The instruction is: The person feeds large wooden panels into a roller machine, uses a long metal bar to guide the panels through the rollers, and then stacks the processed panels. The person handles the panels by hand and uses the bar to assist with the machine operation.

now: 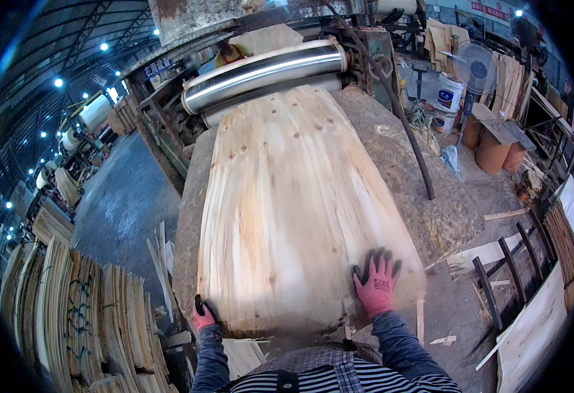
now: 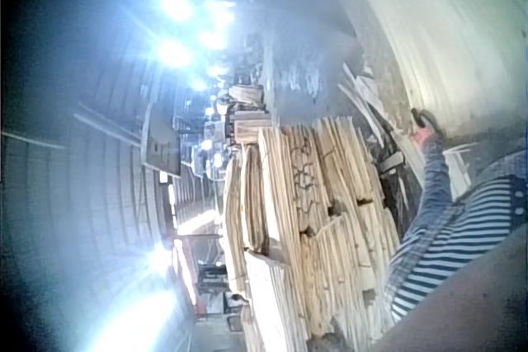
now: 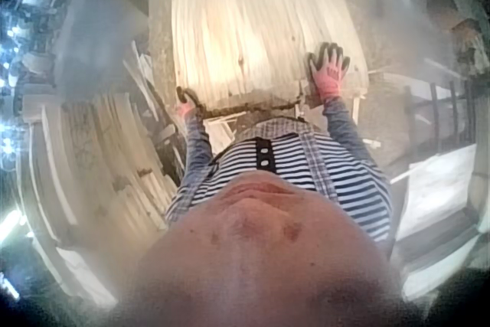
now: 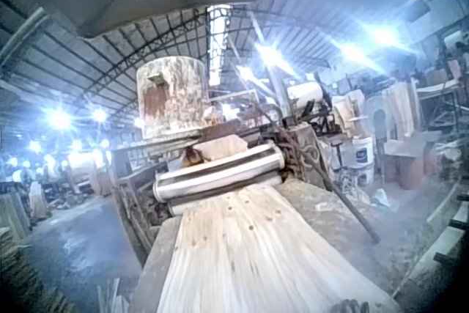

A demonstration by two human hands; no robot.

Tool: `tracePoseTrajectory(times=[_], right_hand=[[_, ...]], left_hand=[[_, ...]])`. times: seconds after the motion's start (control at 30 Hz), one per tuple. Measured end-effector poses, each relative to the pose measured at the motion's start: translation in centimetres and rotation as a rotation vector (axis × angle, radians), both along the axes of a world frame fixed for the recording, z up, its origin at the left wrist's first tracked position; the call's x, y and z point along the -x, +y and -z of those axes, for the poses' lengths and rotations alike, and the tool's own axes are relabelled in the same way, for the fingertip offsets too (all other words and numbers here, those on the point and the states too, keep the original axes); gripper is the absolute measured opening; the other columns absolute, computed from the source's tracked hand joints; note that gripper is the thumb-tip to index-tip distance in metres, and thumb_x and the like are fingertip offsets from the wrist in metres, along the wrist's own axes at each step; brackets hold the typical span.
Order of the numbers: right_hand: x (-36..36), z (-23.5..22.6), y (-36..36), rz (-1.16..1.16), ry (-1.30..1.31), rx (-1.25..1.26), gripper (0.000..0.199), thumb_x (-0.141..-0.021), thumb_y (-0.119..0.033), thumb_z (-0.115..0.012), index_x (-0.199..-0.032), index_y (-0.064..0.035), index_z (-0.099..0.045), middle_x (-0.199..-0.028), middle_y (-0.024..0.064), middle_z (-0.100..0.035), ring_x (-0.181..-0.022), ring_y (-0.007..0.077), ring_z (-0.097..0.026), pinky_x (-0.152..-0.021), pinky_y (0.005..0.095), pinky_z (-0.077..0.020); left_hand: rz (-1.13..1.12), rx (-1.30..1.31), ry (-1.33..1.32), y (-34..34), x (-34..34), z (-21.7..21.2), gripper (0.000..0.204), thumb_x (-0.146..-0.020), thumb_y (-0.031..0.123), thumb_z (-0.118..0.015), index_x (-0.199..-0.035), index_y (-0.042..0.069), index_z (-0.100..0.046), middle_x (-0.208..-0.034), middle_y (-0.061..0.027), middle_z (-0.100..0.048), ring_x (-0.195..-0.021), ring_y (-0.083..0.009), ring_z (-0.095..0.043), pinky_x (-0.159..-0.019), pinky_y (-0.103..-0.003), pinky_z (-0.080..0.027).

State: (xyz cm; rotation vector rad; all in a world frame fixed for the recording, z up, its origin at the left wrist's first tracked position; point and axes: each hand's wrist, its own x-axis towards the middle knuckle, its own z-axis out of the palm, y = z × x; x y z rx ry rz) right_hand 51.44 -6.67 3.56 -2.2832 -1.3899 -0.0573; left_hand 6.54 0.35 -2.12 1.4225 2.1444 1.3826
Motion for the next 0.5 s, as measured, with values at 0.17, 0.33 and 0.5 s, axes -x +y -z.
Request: tracePoseTrajectory(times=[0.17,0.33,0.5], right_hand=[[-0.1,0.2,0.0,0.001,-0.018,0.008,0.064,-0.072,-0.043,-0.056,-0.121,-0.0046,-0.042,-0.127,0.0183,-0.036,-0.122,0.0345,-0.025,-0.102,0.0517,-0.0073],[-0.1,0.1,0.0,-0.004,-0.004,0.019,0.064,-0.072,-0.043,-0.056,-0.121,-0.0041,-0.042,-0.128,0.0179,-0.035,-0.124,0.0335,-0.021,-0.103,0.0515,-0.0048],[0.2,-0.3,0.1,-0.006,0.010,0.015,0.063,-0.073,-0.043,-0.055,-0.121,-0.0037,-0.043,-0.128,0.0175,-0.034,-0.125,0.0326,-0.019,-0.103,0.0502,-0.0041]], left_hand=[[-0.073,0.221,0.080,-0.4,-1.2,-2.4,0.040,-0.081,0.007,-0.048,-0.120,0.005,-0.044,-0.116,-0.0101,-0.052,-0.105,-0.0209,-0.051,-0.087,-0.028,-0.041],[-0.080,0.246,0.048,-0.5,-1.2,-2.4,0.039,-0.081,0.008,-0.048,-0.121,0.005,-0.045,-0.117,-0.0098,-0.052,-0.106,-0.0216,-0.051,-0.088,-0.029,-0.040],[-0.067,0.023,0.138,-0.3,-0.1,-0.7,0.036,-0.078,0.027,-0.057,-0.111,0.011,-0.053,-0.101,-0.0127,-0.060,-0.091,-0.0278,-0.057,-0.080,-0.035,-0.044]])
